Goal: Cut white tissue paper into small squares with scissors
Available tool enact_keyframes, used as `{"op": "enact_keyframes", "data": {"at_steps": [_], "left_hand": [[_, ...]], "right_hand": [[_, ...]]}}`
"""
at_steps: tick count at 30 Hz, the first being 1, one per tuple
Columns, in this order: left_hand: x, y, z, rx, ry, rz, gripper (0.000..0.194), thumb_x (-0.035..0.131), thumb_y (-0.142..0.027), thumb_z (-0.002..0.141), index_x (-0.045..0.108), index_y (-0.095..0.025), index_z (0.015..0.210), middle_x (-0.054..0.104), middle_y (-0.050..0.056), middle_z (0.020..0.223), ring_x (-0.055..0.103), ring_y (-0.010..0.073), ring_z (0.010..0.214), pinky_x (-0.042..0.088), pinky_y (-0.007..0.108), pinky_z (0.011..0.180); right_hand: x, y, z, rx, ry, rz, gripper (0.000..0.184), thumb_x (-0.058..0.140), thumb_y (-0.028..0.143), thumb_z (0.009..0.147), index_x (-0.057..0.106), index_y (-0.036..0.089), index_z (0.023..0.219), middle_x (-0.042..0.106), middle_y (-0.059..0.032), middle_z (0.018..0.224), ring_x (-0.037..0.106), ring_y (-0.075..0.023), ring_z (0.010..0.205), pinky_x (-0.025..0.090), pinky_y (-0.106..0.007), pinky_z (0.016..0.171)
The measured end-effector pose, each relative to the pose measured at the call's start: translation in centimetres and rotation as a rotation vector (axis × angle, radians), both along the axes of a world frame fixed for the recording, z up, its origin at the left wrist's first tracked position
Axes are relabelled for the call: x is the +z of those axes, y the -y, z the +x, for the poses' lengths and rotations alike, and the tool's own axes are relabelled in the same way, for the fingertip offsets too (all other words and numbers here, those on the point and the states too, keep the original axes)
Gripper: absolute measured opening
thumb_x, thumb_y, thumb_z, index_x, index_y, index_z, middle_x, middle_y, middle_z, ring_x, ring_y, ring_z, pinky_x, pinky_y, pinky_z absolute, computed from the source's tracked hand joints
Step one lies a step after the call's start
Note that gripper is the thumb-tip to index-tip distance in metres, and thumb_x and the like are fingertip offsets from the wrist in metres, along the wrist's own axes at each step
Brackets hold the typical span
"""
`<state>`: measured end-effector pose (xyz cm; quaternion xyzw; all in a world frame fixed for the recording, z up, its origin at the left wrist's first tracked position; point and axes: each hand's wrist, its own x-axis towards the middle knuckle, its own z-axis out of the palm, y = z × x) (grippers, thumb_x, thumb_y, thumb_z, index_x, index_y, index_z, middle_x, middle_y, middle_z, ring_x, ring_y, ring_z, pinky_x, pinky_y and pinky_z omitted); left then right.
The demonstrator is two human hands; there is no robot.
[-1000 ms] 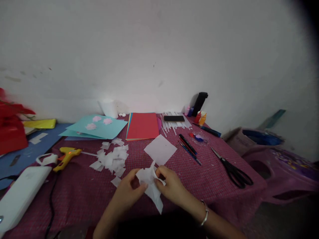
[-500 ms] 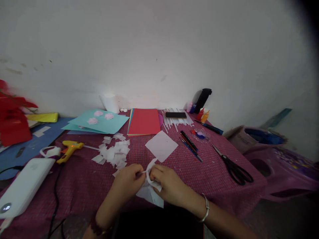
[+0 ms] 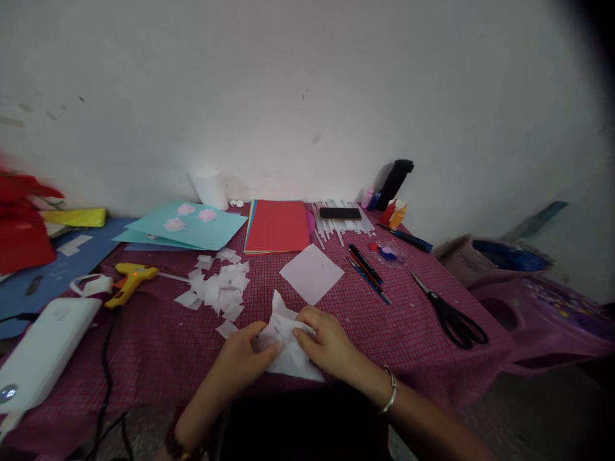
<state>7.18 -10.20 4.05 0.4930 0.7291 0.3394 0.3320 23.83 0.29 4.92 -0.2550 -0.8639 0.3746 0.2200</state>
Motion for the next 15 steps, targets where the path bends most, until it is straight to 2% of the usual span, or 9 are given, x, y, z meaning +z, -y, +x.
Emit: {"op": "enact_keyframes", "data": {"at_steps": [2, 6, 11, 15], "left_hand": [[0.2, -0.4, -0.1, 0.017, -0.037, 0.002, 0.02, 0.055, -0.036, 0.074, 0.062, -0.018, 0.078, 0.061, -0.001, 0.07, 0.053, 0.0162, 0.066, 0.037, 0.025, 0.06], [0.5, -1.2, -0.5, 0.025, -0.077, -0.004, 0.026, 0.049, -0.038, 0.076, 0.05, -0.019, 0.057, 0.046, -0.004, 0.053, 0.044, 0.0131, 0.053, 0.029, 0.025, 0.05], [1.4, -1.5, -1.2, -0.017, -0.215, -0.009, 0.03, 0.047, -0.04, 0.076, 0.045, -0.021, 0.053, 0.04, -0.005, 0.05, 0.039, 0.0125, 0.051, 0.024, 0.026, 0.049], [2.3, -2.1, -0.7, -0.052, -0.353, -0.021, 0.03, 0.048, -0.034, 0.072, 0.036, -0.022, 0.048, 0.033, -0.006, 0.046, 0.033, 0.0119, 0.047, 0.017, 0.028, 0.049]], "right_hand": [[0.2, 0.1, 0.0, 0.028, 0.023, 0.029, 0.01, 0.053, 0.015, 0.084, 0.051, 0.018, 0.074, 0.054, 0.0004, 0.076, 0.051, -0.0131, 0.073, 0.036, -0.023, 0.064], [0.5, 0.4, 0.2, 0.074, 0.051, 0.112, 0.01, 0.05, 0.015, 0.085, 0.052, 0.018, 0.076, 0.055, -0.001, 0.08, 0.051, -0.0137, 0.076, 0.038, -0.024, 0.067], [0.7, 0.8, 0.2, 0.117, 0.067, 0.206, 0.008, 0.051, 0.015, 0.085, 0.053, 0.018, 0.079, 0.056, -0.0023, 0.082, 0.051, -0.0143, 0.076, 0.038, -0.026, 0.069], [0.5, 1.2, 0.2, 0.155, 0.076, 0.235, 0.007, 0.051, 0.015, 0.086, 0.054, 0.018, 0.081, 0.057, -0.0025, 0.082, 0.052, -0.0148, 0.078, 0.039, -0.026, 0.071]]}}
